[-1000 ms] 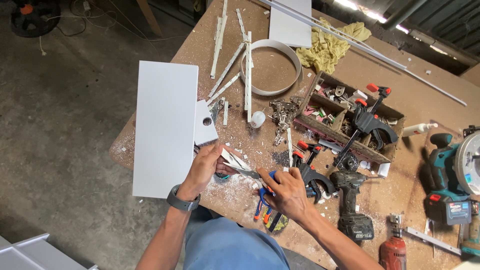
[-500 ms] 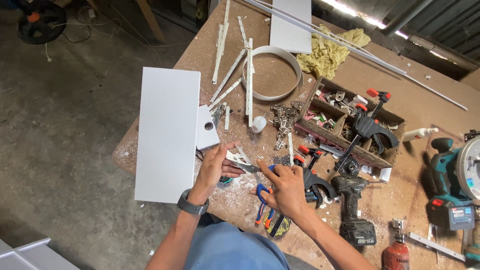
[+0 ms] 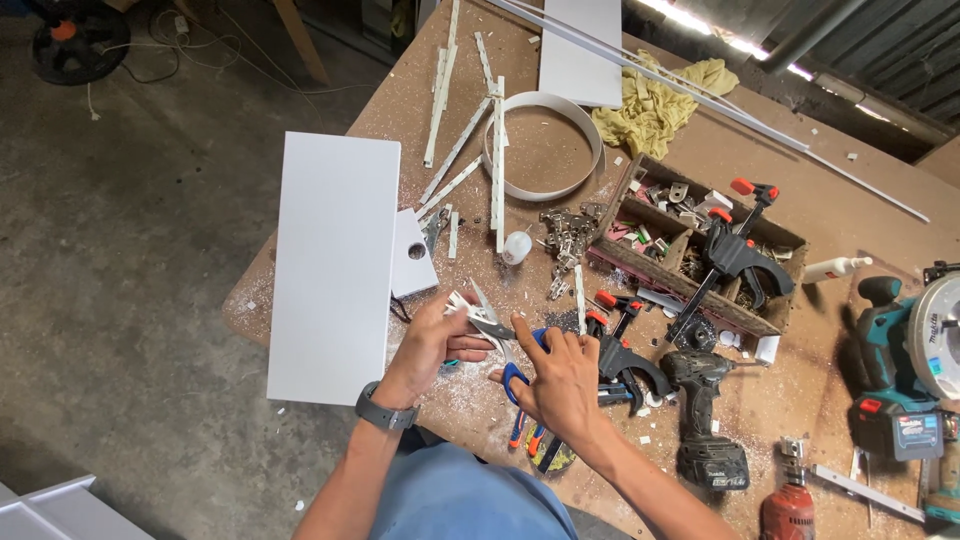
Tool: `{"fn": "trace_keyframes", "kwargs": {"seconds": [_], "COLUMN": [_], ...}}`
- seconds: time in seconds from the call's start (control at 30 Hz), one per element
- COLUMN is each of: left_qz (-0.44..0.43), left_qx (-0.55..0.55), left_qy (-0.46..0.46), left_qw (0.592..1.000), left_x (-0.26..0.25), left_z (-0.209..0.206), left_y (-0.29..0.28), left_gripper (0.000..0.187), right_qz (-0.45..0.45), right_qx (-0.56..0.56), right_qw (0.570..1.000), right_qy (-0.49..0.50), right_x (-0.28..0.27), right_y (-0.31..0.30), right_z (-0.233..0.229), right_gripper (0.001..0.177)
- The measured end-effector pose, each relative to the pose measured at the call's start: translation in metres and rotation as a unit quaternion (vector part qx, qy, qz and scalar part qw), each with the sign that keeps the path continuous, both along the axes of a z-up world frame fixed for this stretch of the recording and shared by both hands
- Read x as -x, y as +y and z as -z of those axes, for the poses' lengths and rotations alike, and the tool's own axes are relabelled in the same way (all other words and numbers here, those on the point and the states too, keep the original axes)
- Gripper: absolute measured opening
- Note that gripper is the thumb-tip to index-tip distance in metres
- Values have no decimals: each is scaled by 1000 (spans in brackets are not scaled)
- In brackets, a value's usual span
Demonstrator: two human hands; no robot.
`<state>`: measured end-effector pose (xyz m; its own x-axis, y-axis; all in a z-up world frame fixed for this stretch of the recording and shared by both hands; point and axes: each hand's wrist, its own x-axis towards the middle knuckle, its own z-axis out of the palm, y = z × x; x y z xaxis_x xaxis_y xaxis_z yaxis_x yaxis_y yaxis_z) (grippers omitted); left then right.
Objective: Applying and trimming edge banding on a white wooden panel.
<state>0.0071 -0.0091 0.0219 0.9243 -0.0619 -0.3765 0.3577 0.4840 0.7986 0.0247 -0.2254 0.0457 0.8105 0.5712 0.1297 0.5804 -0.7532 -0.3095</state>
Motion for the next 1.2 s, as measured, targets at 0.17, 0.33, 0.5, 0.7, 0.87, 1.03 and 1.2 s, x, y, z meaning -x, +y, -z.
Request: {"fn": "trace_keyframes", "kwargs": {"seconds": [0.17,0.33,0.5,0.7,0.87,1.03,1.2], "left_qz": [14,-2,-5,-4,-1,-8,2], "left_qx": [-80,-115,-112,-120,-142,-148,-139], "left_qy": [-67,-56,-71,-71,-77,-74,-53], "left_qw": [994,992,991,990,987,986,989], "left_x": [9,7,5,3,3,4,2], "left_z": [58,41,27,39,31,26,32], "left_y": [-14,-22,-20,-17,-15,-14,-9], "left_gripper": [26,30,32,30,30,31,31], "right_qz": [-1,7,-8,2,-15,-24,-74], "right_qx": [-3,-10,-12,18,-11,-21,-55], "right_qw": [1000,1000,999,1000,999,997,989], "right_qy": [-4,7,-29,-3,-41,-65,-112], "right_x": [3,7,6,7,8,5,-2], "right_y": [5,8,6,4,1,1,-6], "right_z": [1,-2,2,12,26,32,59], "right_gripper": [83,85,86,88,82,79,80]}}
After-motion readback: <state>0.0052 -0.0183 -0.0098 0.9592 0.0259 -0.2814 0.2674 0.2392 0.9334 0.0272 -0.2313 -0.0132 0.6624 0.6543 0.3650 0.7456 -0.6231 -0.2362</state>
